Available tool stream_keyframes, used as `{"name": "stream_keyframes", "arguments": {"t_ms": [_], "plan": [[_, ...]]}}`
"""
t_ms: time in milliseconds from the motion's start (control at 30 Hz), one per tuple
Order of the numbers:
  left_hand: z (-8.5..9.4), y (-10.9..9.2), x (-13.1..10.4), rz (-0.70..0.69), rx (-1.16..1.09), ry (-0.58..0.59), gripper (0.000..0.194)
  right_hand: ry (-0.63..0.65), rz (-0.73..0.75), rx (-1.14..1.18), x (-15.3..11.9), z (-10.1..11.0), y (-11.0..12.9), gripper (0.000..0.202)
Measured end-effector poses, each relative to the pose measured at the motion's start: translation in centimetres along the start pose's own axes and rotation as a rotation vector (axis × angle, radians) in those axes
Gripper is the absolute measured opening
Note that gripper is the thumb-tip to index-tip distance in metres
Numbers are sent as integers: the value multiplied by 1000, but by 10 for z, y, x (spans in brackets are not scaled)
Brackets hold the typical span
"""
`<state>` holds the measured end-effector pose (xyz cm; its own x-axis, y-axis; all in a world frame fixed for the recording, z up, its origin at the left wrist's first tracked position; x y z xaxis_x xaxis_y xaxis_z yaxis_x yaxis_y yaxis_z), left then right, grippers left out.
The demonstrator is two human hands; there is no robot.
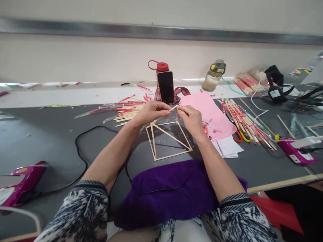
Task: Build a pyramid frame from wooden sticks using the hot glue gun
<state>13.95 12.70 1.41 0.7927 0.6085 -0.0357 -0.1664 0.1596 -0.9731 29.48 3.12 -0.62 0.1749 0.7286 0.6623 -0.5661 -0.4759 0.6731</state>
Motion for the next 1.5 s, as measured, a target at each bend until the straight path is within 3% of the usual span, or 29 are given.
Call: {"name": "stream_keyframes", "arguments": {"t_ms": [867, 1500], "plan": [[-1, -3, 0, -28, 67, -65, 22, -72, -103, 63, 0, -6, -4, 20], [0, 0, 1, -25, 63, -58, 23, -65, -79, 41, 0, -7, -1, 20]]}}
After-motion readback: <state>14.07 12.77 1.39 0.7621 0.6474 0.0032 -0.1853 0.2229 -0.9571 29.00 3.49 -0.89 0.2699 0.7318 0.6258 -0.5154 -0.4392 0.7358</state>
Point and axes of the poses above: each hand's wrist, its own x-axis towards the middle knuckle, its own z-axis out of the back of the hand, y = z × x, the point moved 3 cm from there along x, towards the middle knuckle, and after that the axes turned 14 degrees about z, right-handed, at the moved point
